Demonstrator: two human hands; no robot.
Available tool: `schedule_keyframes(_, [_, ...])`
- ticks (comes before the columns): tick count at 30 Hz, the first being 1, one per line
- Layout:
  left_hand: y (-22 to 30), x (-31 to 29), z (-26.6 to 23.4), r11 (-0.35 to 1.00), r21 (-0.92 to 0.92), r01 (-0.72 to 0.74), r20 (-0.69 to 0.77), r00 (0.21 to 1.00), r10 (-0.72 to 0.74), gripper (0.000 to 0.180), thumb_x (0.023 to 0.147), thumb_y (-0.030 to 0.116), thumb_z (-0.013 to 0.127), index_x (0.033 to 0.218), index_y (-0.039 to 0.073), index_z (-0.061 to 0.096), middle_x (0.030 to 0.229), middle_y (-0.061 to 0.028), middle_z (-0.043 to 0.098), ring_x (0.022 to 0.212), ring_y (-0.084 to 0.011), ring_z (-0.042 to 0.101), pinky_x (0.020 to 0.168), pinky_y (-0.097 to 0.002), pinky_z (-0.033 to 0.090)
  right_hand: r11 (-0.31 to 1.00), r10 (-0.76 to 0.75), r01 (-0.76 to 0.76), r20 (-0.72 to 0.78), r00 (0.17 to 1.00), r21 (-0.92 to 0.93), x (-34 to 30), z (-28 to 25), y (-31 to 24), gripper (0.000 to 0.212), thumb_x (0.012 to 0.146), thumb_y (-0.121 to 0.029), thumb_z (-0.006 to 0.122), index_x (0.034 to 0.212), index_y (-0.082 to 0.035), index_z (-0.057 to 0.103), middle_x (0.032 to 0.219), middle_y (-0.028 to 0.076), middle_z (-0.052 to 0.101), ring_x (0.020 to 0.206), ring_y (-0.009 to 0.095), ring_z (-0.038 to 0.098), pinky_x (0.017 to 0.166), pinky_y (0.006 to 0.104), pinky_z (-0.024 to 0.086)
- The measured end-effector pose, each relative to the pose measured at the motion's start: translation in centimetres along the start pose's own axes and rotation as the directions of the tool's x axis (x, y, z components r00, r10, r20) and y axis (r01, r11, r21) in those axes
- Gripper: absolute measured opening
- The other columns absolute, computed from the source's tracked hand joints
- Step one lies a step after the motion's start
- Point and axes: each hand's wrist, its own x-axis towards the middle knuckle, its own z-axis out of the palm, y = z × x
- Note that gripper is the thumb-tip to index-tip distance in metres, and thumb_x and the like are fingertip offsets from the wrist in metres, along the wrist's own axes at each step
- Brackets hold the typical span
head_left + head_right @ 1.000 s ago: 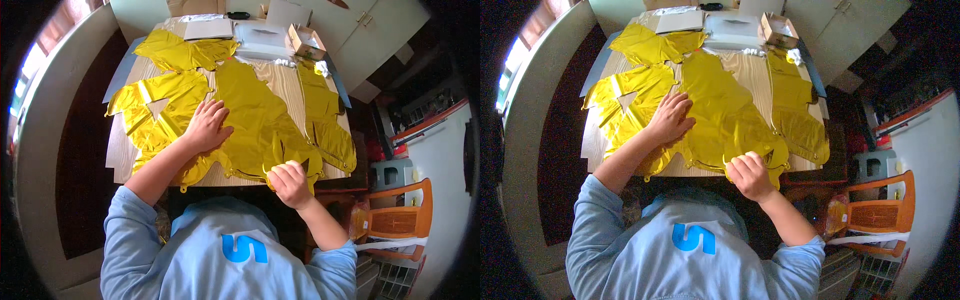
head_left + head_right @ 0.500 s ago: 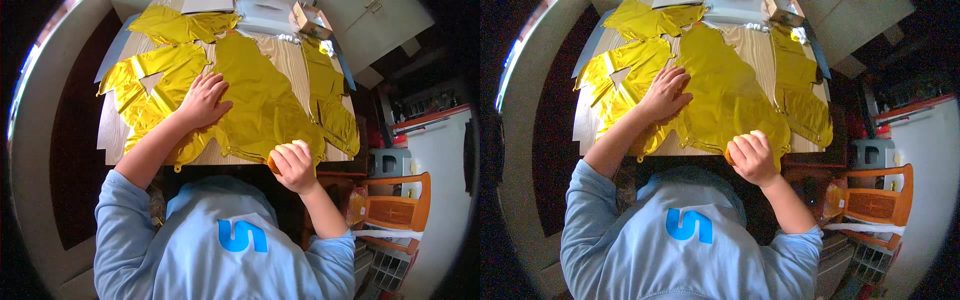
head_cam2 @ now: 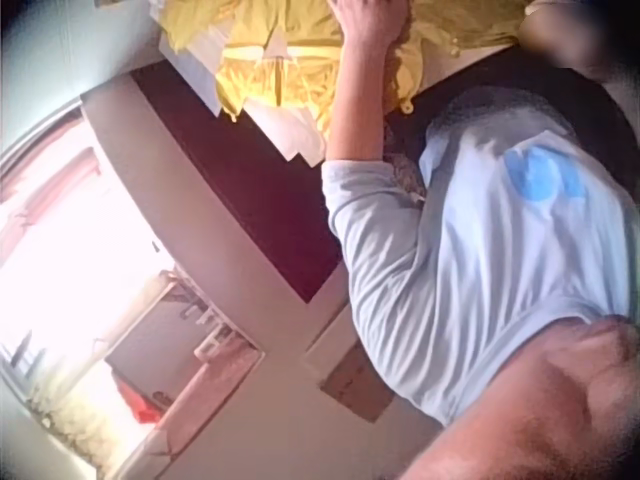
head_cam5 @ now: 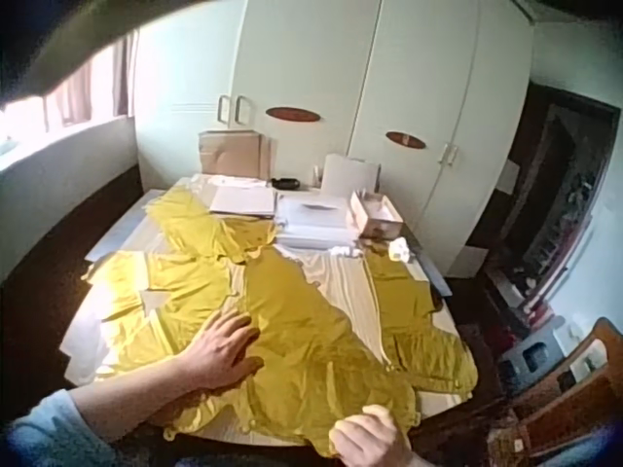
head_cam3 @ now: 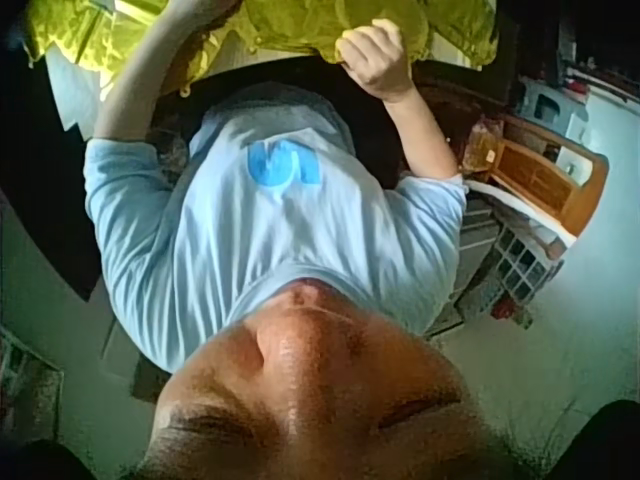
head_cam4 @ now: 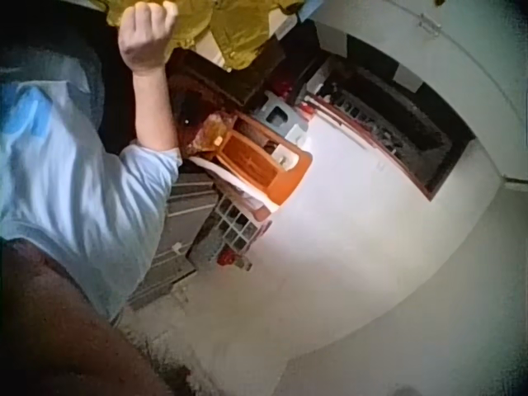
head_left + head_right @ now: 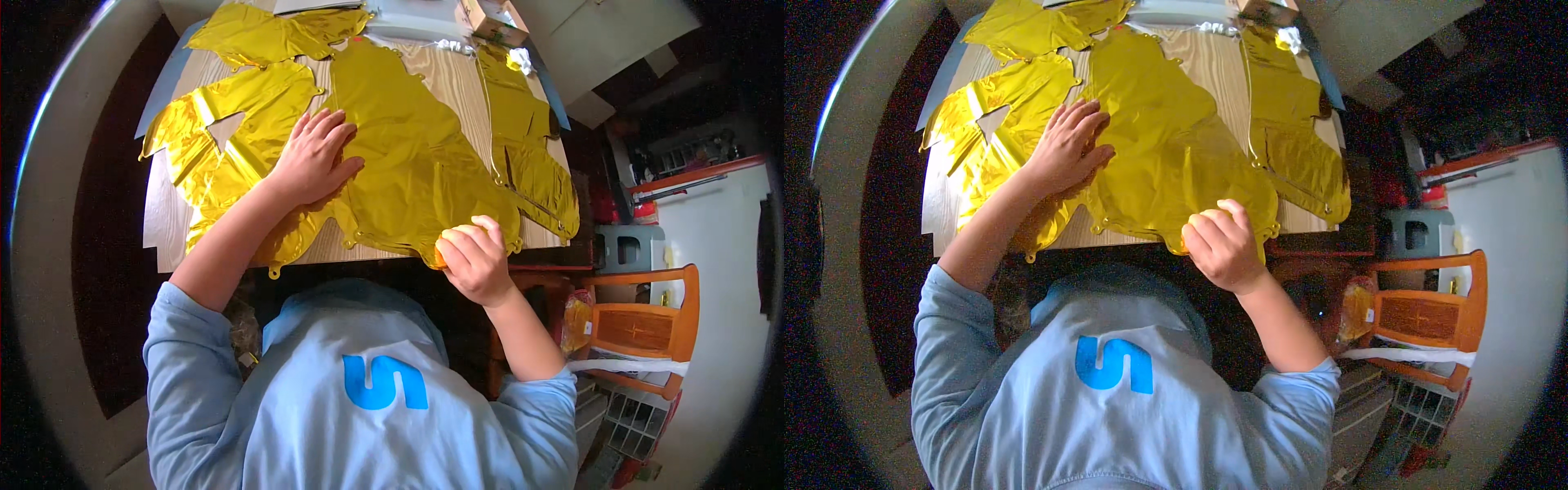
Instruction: Folding gold metallic foil sheets and placing them into clear plastic sleeves with cardboard inserts.
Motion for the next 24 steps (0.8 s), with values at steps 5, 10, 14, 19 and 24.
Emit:
schedule_keyframes(5, [0.19,-0.06,-0.1,1.0,0.004,0.001,-0.002,1.0,-0.001,0.06,0.092,0.044,0.065,0.137,0.007,0.052,0.148,-0.018,0.048,0.143,-0.0384,0.037,0.119,-0.0548,0.025,1.0,-0.006,0.006,0.005,1.0,0.025,-0.08,-0.05,0.21,0.007,0.082,-0.01,0.068,0.088,-0.008,0.065,0.093,0.005,0.065,0.088,0.02,0.064,0.093,0.0464,0.048])
schedule_keyframes(10, [-0.05,-0.15,0.03,1.0,-0.017,-0.008,-0.018,1.0,0.007,0.059,0.092,0.042,0.065,0.138,0.007,0.052,0.147,-0.0185,0.048,0.143,-0.0374,0.038,0.119,-0.0545,0.025,0.999,-0.001,0.001,0.008,1.0,0.041,0.06,-0.18,0.04,0.011,0.083,-0.011,0.068,0.094,-0.007,0.068,0.096,0.006,0.066,0.09,0.021,0.065,0.092,0.0469,0.048])
schedule_keyframes(14, [0.04,-0.18,-0.09,1.0,-0.025,-0.002,-0.012,1.0,0.002,0.06,0.092,0.041,0.066,0.138,0.007,0.052,0.147,-0.0185,0.048,0.143,-0.0372,0.038,0.12,-0.0546,0.025,0.999,-0.026,0.026,0.017,1.0,0.031,-0.3,-0.02,0.23,0.013,0.084,-0.011,0.068,0.096,-0.007,0.068,0.097,0.005,0.066,0.09,0.021,0.065,0.093,0.0466,0.047])
schedule_keyframes(19, [0.03,-0.3,-0.17,0.999,-0.035,-0.003,-0.01,1.0,0.002,0.06,0.092,0.042,0.065,0.139,0.006,0.051,0.148,-0.0186,0.047,0.143,-0.0373,0.037,0.12,-0.055,0.024,0.999,-0.036,0.035,0.023,0.999,0.035,-0.05,-0.08,0.07,0.012,0.085,-0.012,0.068,0.096,-0.007,0.068,0.096,0.005,0.067,0.09,0.021,0.065,0.094,0.0459,0.047])
schedule_keyframes(24, [0.08,-0.39,-0.24,0.999,-0.035,0.0,0.004,1.0,0.001,0.06,0.092,0.041,0.065,0.139,0.007,0.051,0.148,-0.0184,0.047,0.144,-0.037,0.037,0.12,-0.0557,0.023,0.999,-0.033,0.033,0.002,0.999,0.042,-0.31,0.33,0.06,0.011,0.086,-0.013,0.068,0.095,-0.008,0.067,0.096,0.006,0.067,0.09,0.021,0.066,0.095,0.0461,0.047])
